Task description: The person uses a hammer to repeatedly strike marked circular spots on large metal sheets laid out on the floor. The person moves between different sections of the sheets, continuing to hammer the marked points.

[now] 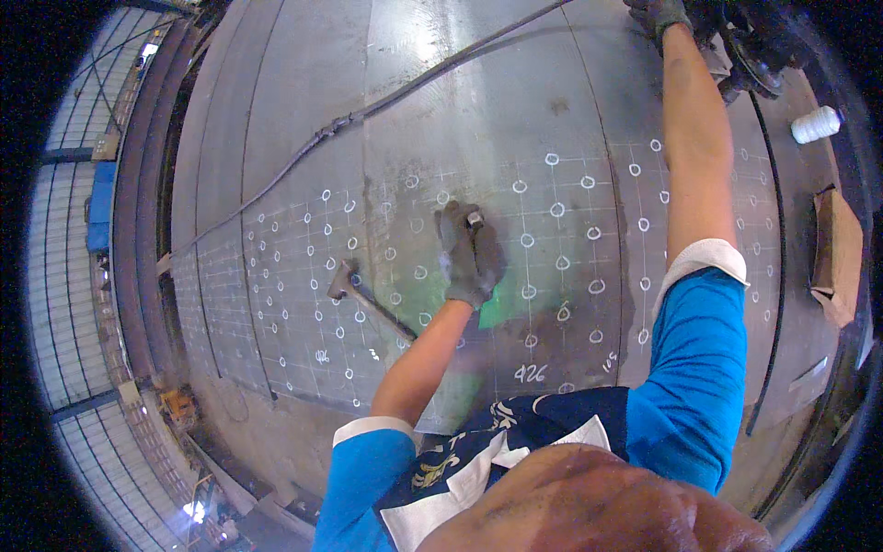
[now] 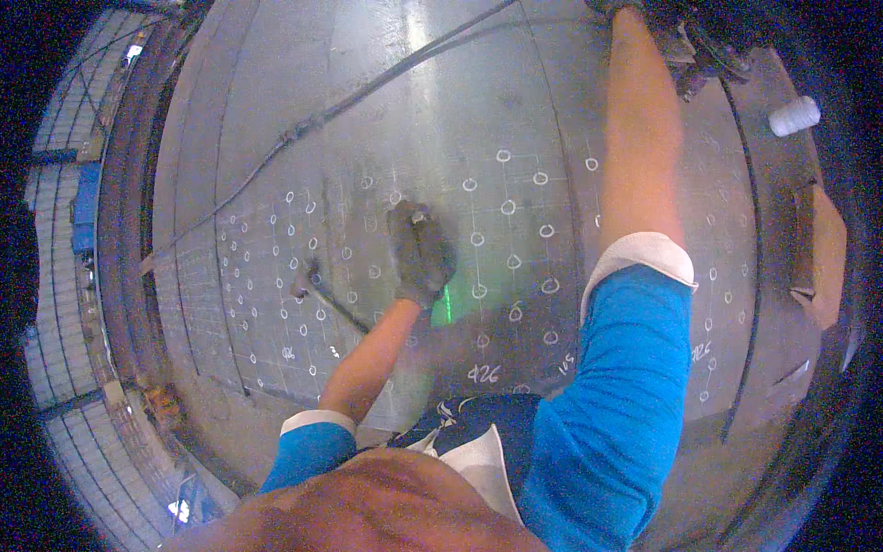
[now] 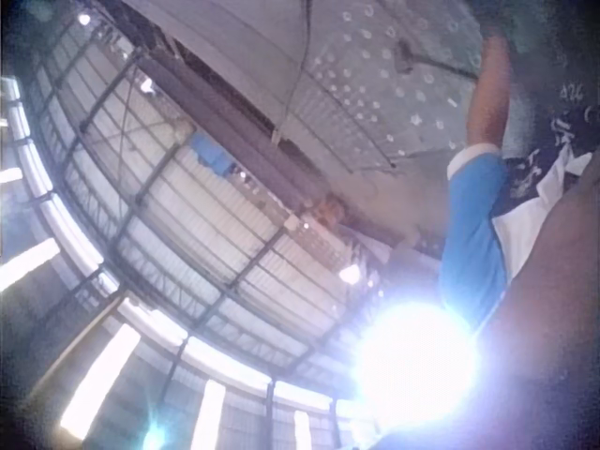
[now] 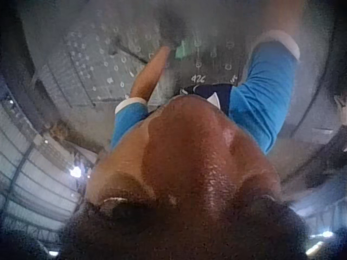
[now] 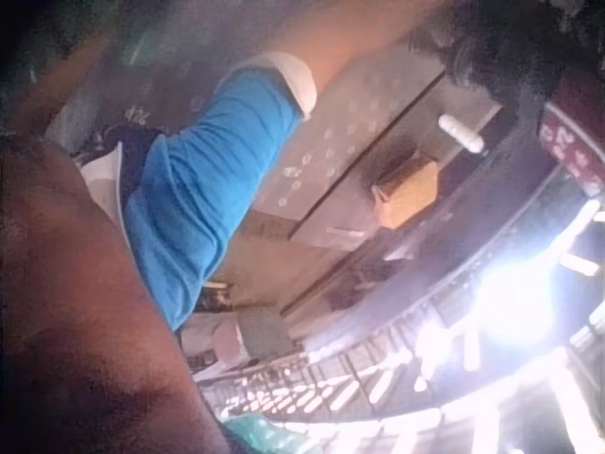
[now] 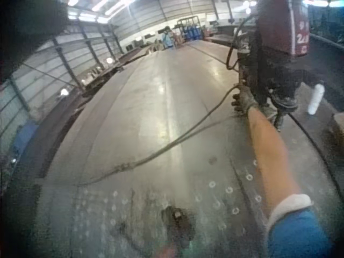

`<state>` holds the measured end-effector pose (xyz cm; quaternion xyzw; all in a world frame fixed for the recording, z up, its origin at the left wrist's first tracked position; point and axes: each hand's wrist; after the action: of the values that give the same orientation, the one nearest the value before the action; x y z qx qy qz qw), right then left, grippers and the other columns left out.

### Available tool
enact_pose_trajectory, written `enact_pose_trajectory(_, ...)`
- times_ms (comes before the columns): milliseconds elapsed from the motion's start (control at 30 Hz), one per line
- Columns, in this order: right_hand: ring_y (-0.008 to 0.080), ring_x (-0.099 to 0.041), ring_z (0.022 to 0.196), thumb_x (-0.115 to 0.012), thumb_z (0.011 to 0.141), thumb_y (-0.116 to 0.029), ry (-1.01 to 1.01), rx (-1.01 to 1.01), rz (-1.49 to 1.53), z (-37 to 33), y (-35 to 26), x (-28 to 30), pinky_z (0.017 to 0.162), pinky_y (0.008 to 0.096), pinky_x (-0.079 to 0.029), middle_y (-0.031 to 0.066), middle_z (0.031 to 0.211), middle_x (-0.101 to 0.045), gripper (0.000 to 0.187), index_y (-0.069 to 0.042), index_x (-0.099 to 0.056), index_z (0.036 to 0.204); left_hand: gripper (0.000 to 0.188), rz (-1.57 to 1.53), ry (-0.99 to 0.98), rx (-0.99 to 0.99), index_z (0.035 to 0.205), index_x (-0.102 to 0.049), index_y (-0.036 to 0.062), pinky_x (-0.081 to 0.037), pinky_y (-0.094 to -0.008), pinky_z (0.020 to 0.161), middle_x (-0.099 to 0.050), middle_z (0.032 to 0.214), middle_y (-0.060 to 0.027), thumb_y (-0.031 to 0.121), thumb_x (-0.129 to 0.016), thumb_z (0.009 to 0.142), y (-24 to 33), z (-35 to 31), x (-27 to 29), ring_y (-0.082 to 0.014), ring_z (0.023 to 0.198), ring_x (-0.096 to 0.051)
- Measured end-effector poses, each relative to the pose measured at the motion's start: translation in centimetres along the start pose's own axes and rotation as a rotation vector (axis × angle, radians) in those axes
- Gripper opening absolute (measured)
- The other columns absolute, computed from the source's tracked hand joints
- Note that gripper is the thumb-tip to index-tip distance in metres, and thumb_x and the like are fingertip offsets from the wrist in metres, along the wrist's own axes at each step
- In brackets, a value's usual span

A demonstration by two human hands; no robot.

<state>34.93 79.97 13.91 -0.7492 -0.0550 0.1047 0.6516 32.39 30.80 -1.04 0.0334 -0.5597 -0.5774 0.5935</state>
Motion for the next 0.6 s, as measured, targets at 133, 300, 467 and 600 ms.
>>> enact_pose_trajectory(133, 0.0246, -0.063, 0.072, -0.05, 0.101, -0.056, -0.01, 0.018, 0.017, 1.2, 0.2, -0.4, 0.064, 0.0418, -0.05, 0.0123, 0.103, -0.063, 0.055, -0.011, -0.057, 0.133, 0.018, 0.121, 0.014, -0.091, 0.109, -0.053, 0.0043, -0.042, -0.0422, 0.091, -0.05, 0.099, -0.0119, 0.02, -0.049, 0.101, -0.9, -0.5, -0.7, -0.0286, 0.096, -0.049)
enact_pose_trajectory(300, 0.0244, -0.063, 0.074, -0.048, 0.102, -0.054, -0.015, 0.045, 0.029, 1.6, -0.3, -0.3, 0.066, 0.041, -0.051, 0.0126, 0.103, -0.064, 0.054, -0.01, -0.057, 0.133, 0.02, 0.07, -0.006, -0.052, 0.11, -0.056, 0.0033, -0.038, -0.0482, 0.101, -0.053, 0.106, -0.0172, 0.02, -0.05, 0.1, -2.1, -0.6, -2.0, -0.0364, 0.102, -0.05)
enact_pose_trajectory(467, 0.0241, -0.063, 0.075, -0.046, 0.104, -0.052, -0.023, 0.059, 0.034, 1.4, -0.7, -0.1, 0.067, 0.0402, -0.051, 0.0128, 0.104, -0.064, 0.053, -0.009, -0.058, 0.132, 0.033, 0.173, -0.126, -0.056, 0.121, -0.056, 0.0058, -0.026, -0.0569, 0.119, -0.057, 0.12, -0.019, 0.014, -0.059, 0.09, -1.9, -0.4, -1.2, -0.0431, 0.127, -0.048)
enact_pose_trajectory(600, 0.0239, -0.063, 0.076, -0.045, 0.105, -0.05, -0.046, 0.063, 0.011, 1.0, -0.7, -0.5, 0.068, 0.0396, -0.051, 0.0131, 0.104, -0.064, 0.052, -0.009, -0.058, 0.132, 0.028, 0.269, -0.094, -0.082, 0.118, -0.056, 0.005, -0.028, -0.056, 0.115, -0.056, 0.118, -0.0201, 0.02, -0.055, 0.094, -3.7, -1.3, -2.3, -0.0435, 0.122, -0.048)
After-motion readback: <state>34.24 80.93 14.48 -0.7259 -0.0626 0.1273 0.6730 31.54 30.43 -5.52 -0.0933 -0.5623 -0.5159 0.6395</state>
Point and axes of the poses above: each hand's wrist, its own z-axis towards the middle knuckle, its own x-axis out of the back of the hand, y = z × x
